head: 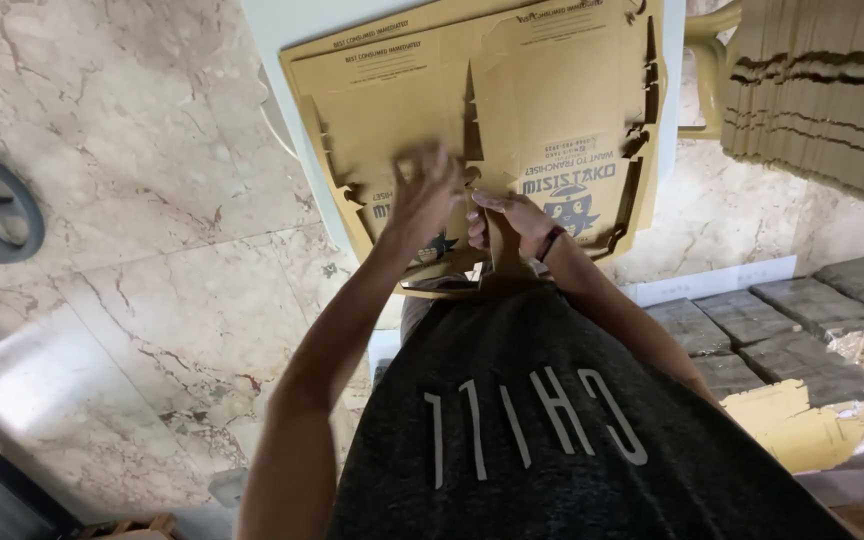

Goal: The person cuts flat cardboard boxes on a white table using a knife. They repeatedly cut along the edges of the boxes, remove the cut pieces, and place them into a green bin. The task involves handling multiple cardboard boxes and discarding the cut-off sections.

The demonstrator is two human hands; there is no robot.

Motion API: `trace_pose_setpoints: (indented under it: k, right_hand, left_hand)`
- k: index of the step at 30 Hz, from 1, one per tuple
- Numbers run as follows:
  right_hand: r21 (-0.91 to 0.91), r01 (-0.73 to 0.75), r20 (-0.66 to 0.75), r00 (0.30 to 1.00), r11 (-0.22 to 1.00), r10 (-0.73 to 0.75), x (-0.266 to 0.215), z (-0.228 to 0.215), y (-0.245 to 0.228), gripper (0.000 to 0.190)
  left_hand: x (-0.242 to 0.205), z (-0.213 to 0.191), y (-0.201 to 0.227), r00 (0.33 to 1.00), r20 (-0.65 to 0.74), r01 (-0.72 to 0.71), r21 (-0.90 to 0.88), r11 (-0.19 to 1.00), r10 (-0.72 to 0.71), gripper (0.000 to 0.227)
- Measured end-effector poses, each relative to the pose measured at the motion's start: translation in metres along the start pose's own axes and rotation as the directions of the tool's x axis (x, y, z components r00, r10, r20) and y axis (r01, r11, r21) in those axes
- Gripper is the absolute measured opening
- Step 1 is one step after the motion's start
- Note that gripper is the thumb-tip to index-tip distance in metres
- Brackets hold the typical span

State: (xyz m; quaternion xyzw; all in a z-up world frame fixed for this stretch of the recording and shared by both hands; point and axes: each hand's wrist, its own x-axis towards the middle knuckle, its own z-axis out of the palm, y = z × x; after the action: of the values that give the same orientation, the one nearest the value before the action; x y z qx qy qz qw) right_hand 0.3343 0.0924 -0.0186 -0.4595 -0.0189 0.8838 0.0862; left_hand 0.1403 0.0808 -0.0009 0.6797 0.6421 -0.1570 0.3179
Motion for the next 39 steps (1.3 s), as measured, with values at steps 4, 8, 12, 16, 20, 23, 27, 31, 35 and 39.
trace_pose_setpoints:
  k: [4,8,12,16,20,23,27,31,35,39]
  right_hand:
    - [-0.269,-0.046,-0.142,0.99,0.962,0.008,0.022,-0.029,0.016,0.036]
    - [-0.296,-0.046,-0.178,0.984,0.954,-0.008,0.01,-0.012,0.008,0.042]
    - [-0.332,-0.035,-0.199,0.979,0.943,-0.033,0.009,-0.006,0.01,0.045]
    - [-0.505,-0.115,-0.258,0.966,0.856,-0.022,0.008,-0.014,0.006,0.068]
    - [-0.703,-0.231,-0.281,0.959,0.672,0.035,0.036,-0.069,0.023,0.084]
    - [-0.921,-0.198,-0.194,0.98,0.335,0.048,-0.044,0.003,-0.016,0.055]
    - [-0.939,-0.249,-0.219,0.965,0.239,0.145,-0.048,-0.015,-0.047,0.066]
    - [-0.915,-0.145,-0.206,0.971,0.378,-0.125,0.007,-0.067,-0.065,0.055]
    - [-0.962,-0.179,-0.224,0.949,0.206,-0.221,0.013,-0.051,-0.08,0.043]
    - [-0.961,-0.188,-0.239,0.936,0.204,-0.259,0.019,-0.056,-0.072,0.058]
  left_hand:
    - [-0.105,-0.003,-0.003,0.884,-0.11,-0.463,-0.068,0.883,0.455,0.04]
    - [-0.11,0.252,-0.111,0.884,-0.264,-0.423,-0.096,0.901,0.386,0.013]
    - [-0.123,0.159,-0.074,0.934,-0.23,-0.29,-0.044,0.956,0.273,0.017]
    - [-0.089,0.106,-0.029,0.978,0.176,0.193,-0.537,0.821,-0.114,0.05]
    - [-0.054,0.008,0.049,0.89,0.314,0.385,-0.907,0.173,-0.331,0.098]
    - [0.017,0.093,0.036,0.91,0.328,0.384,-0.899,0.213,-0.254,0.091]
    - [-0.002,0.039,0.054,0.844,0.456,0.459,-0.886,-0.06,-0.283,0.082]
    - [0.029,0.098,0.055,0.815,0.564,0.509,-0.806,-0.303,-0.132,0.101]
    - [-0.015,-0.052,0.119,0.816,0.564,0.485,-0.787,-0.382,-0.126,0.093]
    - [0.031,0.023,0.123,0.724,0.614,0.509,-0.783,-0.357,-0.315,0.1]
